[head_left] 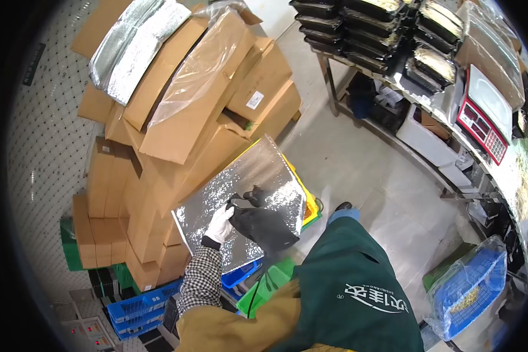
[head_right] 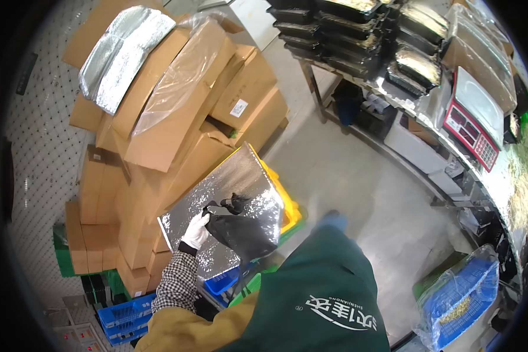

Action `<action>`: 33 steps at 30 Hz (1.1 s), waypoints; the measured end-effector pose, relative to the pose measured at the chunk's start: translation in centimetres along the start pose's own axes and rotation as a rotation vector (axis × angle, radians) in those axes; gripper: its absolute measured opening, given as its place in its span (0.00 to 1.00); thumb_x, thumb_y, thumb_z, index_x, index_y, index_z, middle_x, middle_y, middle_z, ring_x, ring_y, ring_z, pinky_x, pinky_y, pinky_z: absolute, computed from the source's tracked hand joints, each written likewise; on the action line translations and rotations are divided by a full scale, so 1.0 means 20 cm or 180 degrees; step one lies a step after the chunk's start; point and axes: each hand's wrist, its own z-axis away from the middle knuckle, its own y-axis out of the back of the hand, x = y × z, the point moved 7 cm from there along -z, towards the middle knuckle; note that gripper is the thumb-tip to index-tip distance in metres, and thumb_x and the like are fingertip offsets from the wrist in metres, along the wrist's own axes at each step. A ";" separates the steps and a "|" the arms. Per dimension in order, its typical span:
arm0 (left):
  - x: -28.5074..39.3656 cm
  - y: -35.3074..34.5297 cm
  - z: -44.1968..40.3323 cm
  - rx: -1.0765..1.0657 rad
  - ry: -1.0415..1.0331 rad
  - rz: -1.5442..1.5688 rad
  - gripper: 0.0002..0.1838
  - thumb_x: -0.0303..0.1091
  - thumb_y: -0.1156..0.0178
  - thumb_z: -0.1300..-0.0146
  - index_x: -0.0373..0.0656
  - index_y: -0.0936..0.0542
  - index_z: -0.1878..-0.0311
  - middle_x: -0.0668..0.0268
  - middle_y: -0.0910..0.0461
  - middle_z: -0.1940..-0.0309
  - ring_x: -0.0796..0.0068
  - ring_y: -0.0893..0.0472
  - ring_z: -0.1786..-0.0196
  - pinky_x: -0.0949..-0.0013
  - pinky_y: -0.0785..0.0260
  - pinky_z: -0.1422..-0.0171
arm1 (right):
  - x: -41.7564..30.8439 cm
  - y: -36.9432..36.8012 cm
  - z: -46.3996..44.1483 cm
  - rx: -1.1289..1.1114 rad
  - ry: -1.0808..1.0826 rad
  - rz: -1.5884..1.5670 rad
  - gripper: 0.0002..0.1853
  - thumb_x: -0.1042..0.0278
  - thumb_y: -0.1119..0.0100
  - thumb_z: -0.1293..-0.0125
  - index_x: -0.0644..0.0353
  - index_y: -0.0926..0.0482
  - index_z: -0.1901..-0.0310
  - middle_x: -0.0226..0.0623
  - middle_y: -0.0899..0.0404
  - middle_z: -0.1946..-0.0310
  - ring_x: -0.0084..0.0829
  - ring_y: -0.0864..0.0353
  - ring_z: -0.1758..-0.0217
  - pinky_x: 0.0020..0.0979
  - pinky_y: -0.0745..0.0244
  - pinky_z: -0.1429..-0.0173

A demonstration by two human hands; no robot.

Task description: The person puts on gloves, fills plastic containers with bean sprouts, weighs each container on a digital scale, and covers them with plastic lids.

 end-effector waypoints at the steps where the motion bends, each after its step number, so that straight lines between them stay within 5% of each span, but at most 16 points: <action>1: -0.01 0.01 -0.02 0.0085 -0.0029 -0.0067 0.13 0.28 0.40 0.30 0.36 0.24 0.45 0.62 0.18 0.50 0.69 0.18 0.48 0.63 0.26 0.37 | 0.00 0.01 -0.01 0.0015 0.0009 -0.0001 0.11 0.55 0.37 0.42 0.51 0.13 0.67 0.41 0.17 0.74 0.39 0.14 0.60 0.67 0.34 0.35; 8: 0.01 0.41 -0.20 0.0598 -0.0152 0.0273 0.11 0.32 0.41 0.29 0.38 0.20 0.48 0.62 0.16 0.54 0.65 0.17 0.49 0.60 0.25 0.39 | -0.06 0.02 -0.02 0.0014 -0.0033 0.0072 0.10 0.56 0.38 0.43 0.52 0.13 0.68 0.41 0.17 0.74 0.38 0.14 0.59 0.66 0.35 0.34; 12: -0.01 0.45 -0.28 0.1400 -0.0146 0.0726 0.13 0.41 0.36 0.34 0.42 0.19 0.53 0.66 0.15 0.58 0.66 0.16 0.56 0.62 0.22 0.49 | -0.14 0.02 -0.05 0.0028 -0.0099 0.0116 0.10 0.57 0.38 0.43 0.52 0.13 0.69 0.40 0.17 0.74 0.38 0.14 0.59 0.66 0.35 0.34; 15: 0.01 0.48 -0.39 0.1716 -0.0244 -0.1249 0.11 0.33 0.30 0.39 0.43 0.19 0.55 0.68 0.17 0.61 0.73 0.19 0.63 0.67 0.23 0.53 | -0.20 0.03 -0.09 0.0065 -0.0147 0.0137 0.09 0.58 0.39 0.44 0.52 0.13 0.69 0.40 0.17 0.74 0.38 0.14 0.59 0.66 0.35 0.34; 19: -0.08 0.68 -0.53 0.1789 -0.0509 -0.2074 0.16 0.28 0.28 0.44 0.36 0.21 0.55 0.65 0.17 0.65 0.72 0.19 0.64 0.65 0.24 0.55 | -0.28 0.04 -0.16 0.0139 -0.0158 0.0143 0.09 0.58 0.39 0.44 0.52 0.14 0.70 0.39 0.17 0.74 0.37 0.14 0.59 0.65 0.36 0.33; 21: -0.03 0.62 -0.56 0.1743 -0.0049 -0.2913 0.16 0.33 0.31 0.42 0.37 0.21 0.53 0.62 0.16 0.65 0.71 0.19 0.63 0.65 0.25 0.54 | -0.32 0.05 -0.21 0.0163 -0.0163 0.0194 0.09 0.59 0.39 0.44 0.52 0.14 0.70 0.39 0.18 0.74 0.37 0.14 0.59 0.65 0.36 0.33; 25: -0.12 0.75 -0.64 0.1618 0.0109 -0.2032 0.11 0.28 0.25 0.50 0.40 0.18 0.64 0.69 0.17 0.68 0.75 0.20 0.64 0.69 0.26 0.55 | -0.39 0.08 -0.28 0.0236 -0.0144 0.0228 0.09 0.60 0.40 0.45 0.52 0.14 0.71 0.39 0.18 0.74 0.37 0.15 0.59 0.64 0.36 0.32; 31: -0.12 0.74 -0.86 0.1392 0.0737 -0.2887 0.13 0.28 0.24 0.51 0.39 0.15 0.62 0.68 0.15 0.67 0.74 0.18 0.65 0.68 0.26 0.55 | -0.46 0.14 -0.31 0.0303 -0.0134 0.0292 0.08 0.61 0.40 0.45 0.52 0.14 0.71 0.38 0.18 0.74 0.36 0.15 0.58 0.64 0.36 0.32; 33: -0.18 0.79 -0.90 0.1423 0.1207 -0.2256 0.15 0.29 0.25 0.50 0.35 0.16 0.59 0.62 0.14 0.64 0.70 0.16 0.62 0.66 0.23 0.54 | -0.48 0.15 -0.32 0.0302 -0.0153 0.0329 0.08 0.61 0.41 0.45 0.52 0.14 0.72 0.38 0.18 0.74 0.36 0.15 0.58 0.63 0.36 0.32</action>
